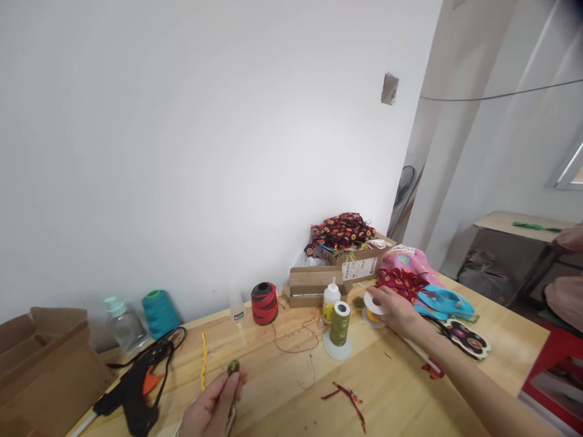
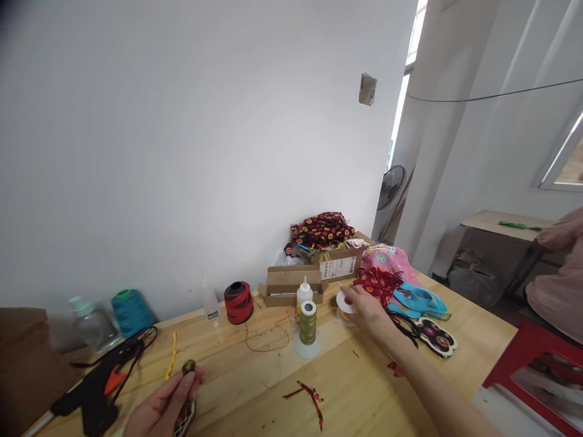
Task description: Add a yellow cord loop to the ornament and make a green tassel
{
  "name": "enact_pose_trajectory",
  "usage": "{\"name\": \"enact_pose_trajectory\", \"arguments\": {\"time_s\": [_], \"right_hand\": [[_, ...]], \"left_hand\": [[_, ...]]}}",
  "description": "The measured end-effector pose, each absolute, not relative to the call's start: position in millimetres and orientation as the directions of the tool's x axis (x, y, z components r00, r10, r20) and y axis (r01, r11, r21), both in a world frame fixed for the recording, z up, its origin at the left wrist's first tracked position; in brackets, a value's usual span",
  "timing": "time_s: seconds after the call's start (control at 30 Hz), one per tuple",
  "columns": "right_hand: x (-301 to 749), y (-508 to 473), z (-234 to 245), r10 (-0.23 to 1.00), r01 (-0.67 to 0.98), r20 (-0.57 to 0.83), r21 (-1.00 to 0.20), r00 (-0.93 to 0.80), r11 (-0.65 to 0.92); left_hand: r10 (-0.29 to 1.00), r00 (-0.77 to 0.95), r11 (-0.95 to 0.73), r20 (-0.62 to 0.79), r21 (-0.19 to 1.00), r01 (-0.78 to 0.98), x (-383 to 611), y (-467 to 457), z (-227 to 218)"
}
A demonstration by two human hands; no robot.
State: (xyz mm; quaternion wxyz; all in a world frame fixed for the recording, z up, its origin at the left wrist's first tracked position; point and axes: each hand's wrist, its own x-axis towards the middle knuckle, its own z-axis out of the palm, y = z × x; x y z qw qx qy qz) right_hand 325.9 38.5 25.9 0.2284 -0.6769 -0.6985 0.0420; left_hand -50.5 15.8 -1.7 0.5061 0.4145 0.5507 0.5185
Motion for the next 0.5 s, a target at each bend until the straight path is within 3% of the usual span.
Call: {"name": "enact_pose_trajectory", "arguments": {"time_s": [0.4,0.5], "right_hand": [[339,39,33,0.976,0.935,0.219,-0.343,-0.015,0.091],[329,31,40,0.951,0.930,0.308,-0.344,-0.020,0.132]], "left_hand": [[0.996,-0.079,-0.030,0.045,0.983,0.184,-42,12,2],[0.995,-0.062,-0.059,0.074,0.975,0.215,-43,13,-2]]}}
